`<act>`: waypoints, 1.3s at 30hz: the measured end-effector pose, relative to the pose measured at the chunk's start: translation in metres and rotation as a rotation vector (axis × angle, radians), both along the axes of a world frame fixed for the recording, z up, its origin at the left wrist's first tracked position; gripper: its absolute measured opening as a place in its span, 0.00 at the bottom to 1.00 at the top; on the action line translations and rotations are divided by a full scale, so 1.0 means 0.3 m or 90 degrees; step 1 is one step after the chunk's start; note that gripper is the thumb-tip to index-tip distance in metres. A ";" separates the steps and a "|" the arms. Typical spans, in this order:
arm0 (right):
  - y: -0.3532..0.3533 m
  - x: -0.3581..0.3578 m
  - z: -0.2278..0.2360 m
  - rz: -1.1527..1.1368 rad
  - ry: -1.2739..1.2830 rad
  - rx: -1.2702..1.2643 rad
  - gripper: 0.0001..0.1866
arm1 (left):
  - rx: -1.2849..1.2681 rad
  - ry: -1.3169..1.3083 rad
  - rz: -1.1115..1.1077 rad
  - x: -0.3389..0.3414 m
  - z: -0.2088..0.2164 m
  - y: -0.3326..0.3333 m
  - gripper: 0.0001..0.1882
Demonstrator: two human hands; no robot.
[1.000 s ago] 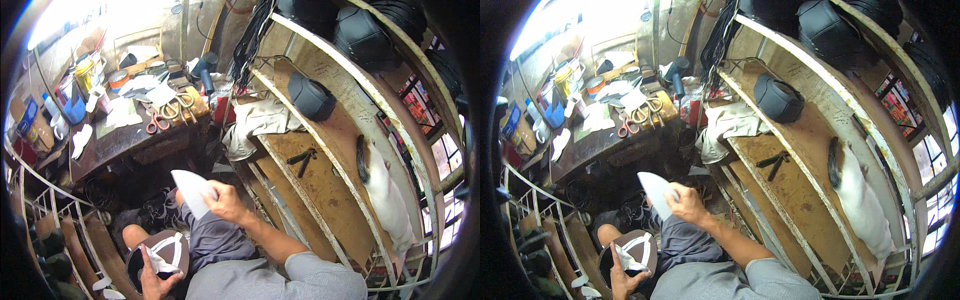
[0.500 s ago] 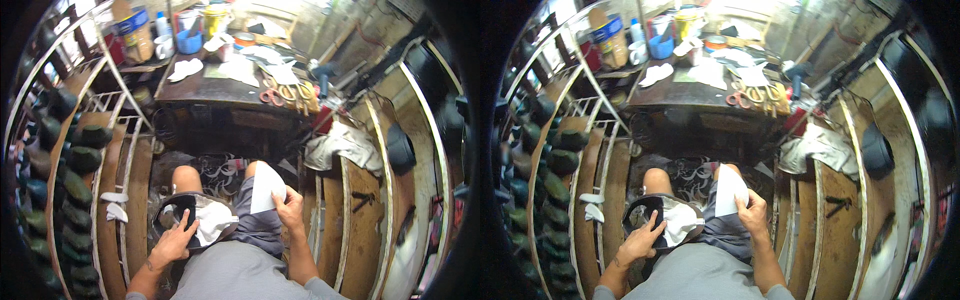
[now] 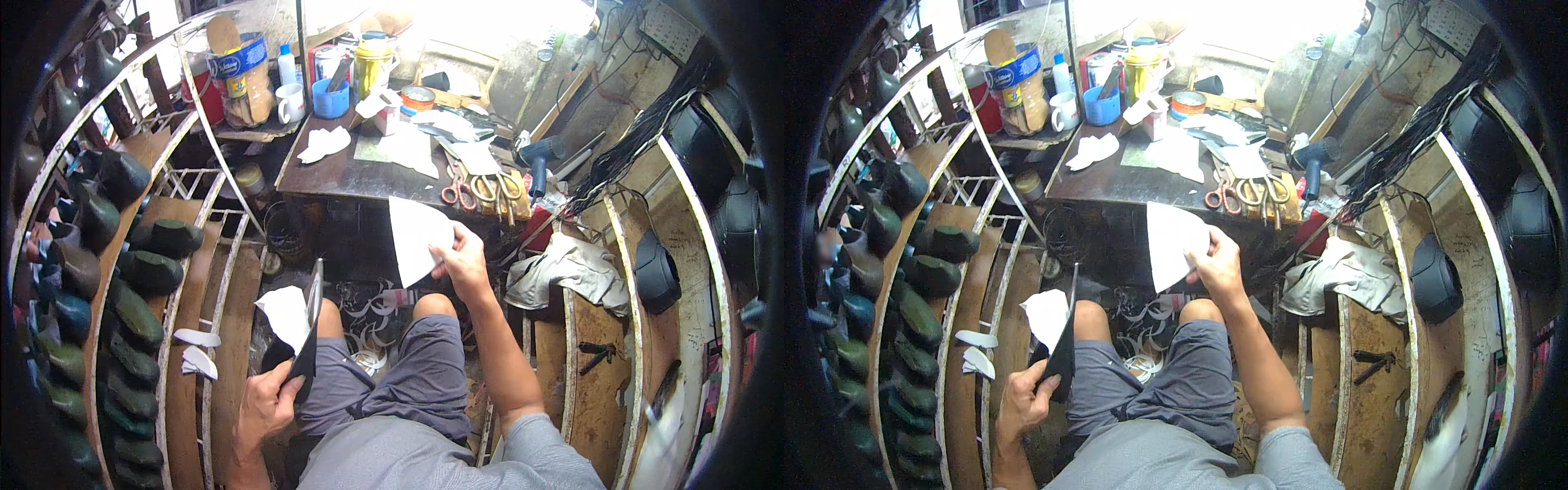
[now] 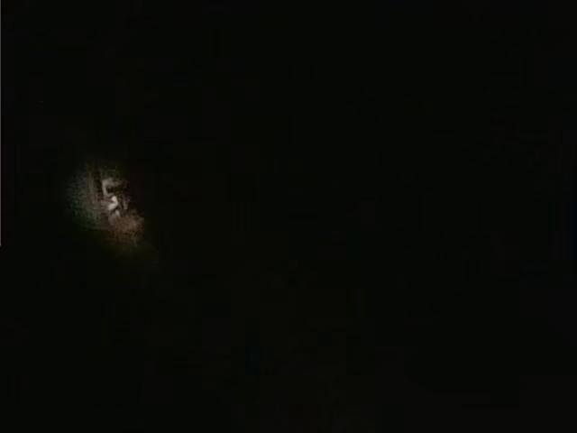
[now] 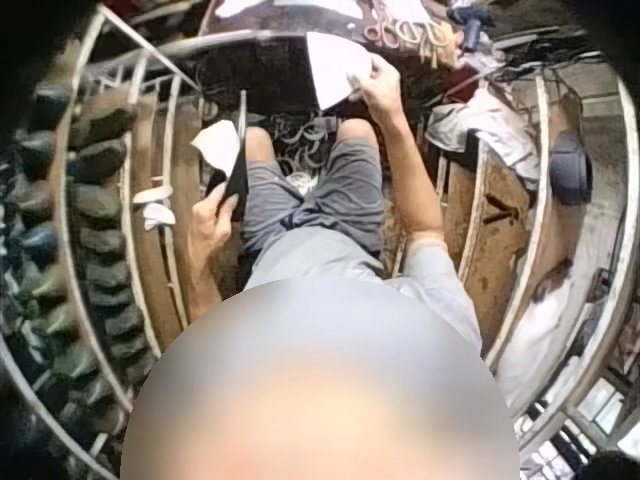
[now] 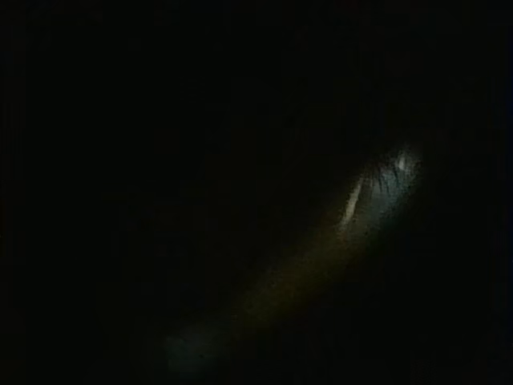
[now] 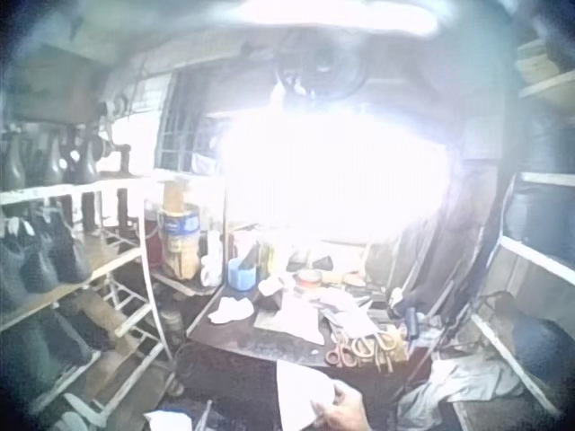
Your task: The person sits on the floor in a workshop and sorts white paper or foam shoe parts. They then pick up black shoe uppers from a shelf, place them on their lap, and continue to handle and arrange the white parts.
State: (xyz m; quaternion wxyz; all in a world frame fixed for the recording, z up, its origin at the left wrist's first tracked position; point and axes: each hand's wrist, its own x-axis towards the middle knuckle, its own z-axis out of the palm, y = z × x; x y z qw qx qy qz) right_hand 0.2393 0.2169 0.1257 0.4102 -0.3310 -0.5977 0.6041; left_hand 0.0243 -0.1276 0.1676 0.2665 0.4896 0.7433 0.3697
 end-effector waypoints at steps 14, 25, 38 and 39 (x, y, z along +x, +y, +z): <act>-0.051 -0.168 0.154 0.320 -0.151 0.444 0.39 | 0.408 -0.590 0.263 0.053 -0.118 0.155 0.11; -0.508 0.430 0.269 0.027 -0.239 0.441 0.26 | 0.267 -0.997 -0.164 0.203 -0.217 0.294 0.27; -0.374 1.065 0.685 -0.711 -0.698 0.572 0.26 | -0.015 -0.754 -0.152 0.226 -0.313 0.328 0.20; -0.331 1.075 0.686 -0.700 -0.683 0.514 0.27 | -0.019 -0.728 -0.165 0.226 -0.307 0.323 0.20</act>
